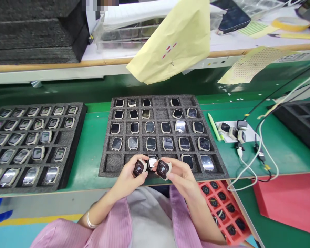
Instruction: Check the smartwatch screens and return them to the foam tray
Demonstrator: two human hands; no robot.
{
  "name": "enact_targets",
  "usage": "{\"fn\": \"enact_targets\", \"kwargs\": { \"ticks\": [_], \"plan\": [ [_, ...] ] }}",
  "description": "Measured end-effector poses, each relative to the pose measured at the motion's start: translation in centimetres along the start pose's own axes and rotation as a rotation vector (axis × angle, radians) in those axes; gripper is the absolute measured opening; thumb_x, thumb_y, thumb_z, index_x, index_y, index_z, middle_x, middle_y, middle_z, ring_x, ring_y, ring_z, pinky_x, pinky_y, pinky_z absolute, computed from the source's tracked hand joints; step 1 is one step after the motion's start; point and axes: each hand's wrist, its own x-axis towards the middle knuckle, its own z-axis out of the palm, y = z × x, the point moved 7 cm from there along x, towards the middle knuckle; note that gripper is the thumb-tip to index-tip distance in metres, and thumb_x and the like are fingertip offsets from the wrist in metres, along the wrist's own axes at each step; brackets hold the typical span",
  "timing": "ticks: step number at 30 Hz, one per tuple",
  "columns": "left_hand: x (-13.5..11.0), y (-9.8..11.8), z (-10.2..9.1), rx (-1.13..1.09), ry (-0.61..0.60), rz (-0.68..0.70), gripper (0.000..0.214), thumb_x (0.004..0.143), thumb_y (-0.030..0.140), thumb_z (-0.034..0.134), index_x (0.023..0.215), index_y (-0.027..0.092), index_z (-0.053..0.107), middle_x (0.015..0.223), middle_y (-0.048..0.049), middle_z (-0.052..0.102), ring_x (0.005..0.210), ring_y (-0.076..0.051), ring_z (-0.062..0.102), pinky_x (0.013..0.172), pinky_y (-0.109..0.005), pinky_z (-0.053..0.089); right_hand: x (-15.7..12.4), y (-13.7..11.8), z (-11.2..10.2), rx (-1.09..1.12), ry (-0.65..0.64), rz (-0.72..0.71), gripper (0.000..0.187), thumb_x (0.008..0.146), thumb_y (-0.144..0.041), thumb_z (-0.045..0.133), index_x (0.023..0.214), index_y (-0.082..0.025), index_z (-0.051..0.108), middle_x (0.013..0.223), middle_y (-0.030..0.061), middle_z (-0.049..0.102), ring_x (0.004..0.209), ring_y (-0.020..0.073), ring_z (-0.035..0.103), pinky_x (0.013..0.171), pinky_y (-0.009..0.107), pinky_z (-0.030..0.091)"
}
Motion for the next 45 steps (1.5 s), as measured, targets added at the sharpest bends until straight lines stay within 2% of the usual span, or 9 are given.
{"fn": "enact_targets", "kwargs": {
  "ticks": [6,11,18,27,36,45],
  "plan": [
    [0.0,0.2,0.2,0.013,-0.018,0.018,0.031,0.082,0.021,0.059,0.112,0.019,0.051,0.082,0.0009,0.050,0.064,-0.011,0.044,0.059,-0.022,0.036,0.1,0.2,-0.1,-0.038,0.002,0.018,0.037,0.072,-0.030,0.079,0.108,-0.025,0.071,0.101,0.0086,0.073,0.092,0.0287,0.069,0.085,0.043,0.054],
    [0.1,0.1,0.2,-0.004,-0.028,0.019,0.029,0.082,0.019,0.058,0.111,0.020,0.050,0.082,0.0025,0.049,0.057,-0.008,0.042,0.056,-0.021,0.035,0.1,0.1,0.1,-0.027,-0.015,0.014,0.036,0.073,-0.029,0.078,0.109,-0.025,0.071,0.097,0.0072,0.074,0.088,0.0262,0.070,0.085,0.041,0.054],
    [0.2,-0.1,-0.5,-0.014,0.049,0.017,0.029,0.082,0.022,0.060,0.110,0.019,0.051,0.079,0.0025,0.049,0.056,-0.008,0.044,0.055,-0.021,0.037,0.2,0.1,-0.1,-0.054,0.014,0.008,0.038,0.073,-0.031,0.078,0.110,-0.025,0.071,0.095,0.0073,0.074,0.086,0.0262,0.070,0.085,0.042,0.054],
    [0.3,0.1,-0.5,-0.040,0.040,0.043,0.029,0.083,0.018,0.058,0.110,0.020,0.051,0.082,0.0024,0.049,0.055,-0.007,0.041,0.053,-0.019,0.036,0.1,-0.2,-0.5,-0.066,0.031,-0.012,0.037,0.074,-0.034,0.077,0.109,-0.025,0.071,0.097,0.0081,0.074,0.092,0.0292,0.069,0.088,0.044,0.052],
    [0.1,0.3,-0.7,-0.061,0.063,0.064,0.027,0.083,0.019,0.059,0.109,0.020,0.050,0.075,0.0042,0.046,0.053,-0.007,0.041,0.052,-0.020,0.034,0.1,-0.6,-0.3,-0.064,0.023,-0.033,0.035,0.076,-0.031,0.077,0.109,-0.026,0.071,0.097,0.0076,0.074,0.092,0.0276,0.069,0.087,0.041,0.053],
    [-0.1,0.6,-0.9,-0.044,0.080,0.089,0.025,0.084,0.017,0.059,0.107,0.020,0.050,0.077,0.0038,0.047,0.053,-0.006,0.040,0.051,-0.019,0.034,-0.3,-0.8,-0.1,-0.042,-0.016,-0.010,0.036,0.076,-0.030,0.077,0.111,-0.025,0.070,0.100,0.0083,0.073,0.089,0.0272,0.070,0.083,0.041,0.055]
  ]
}}
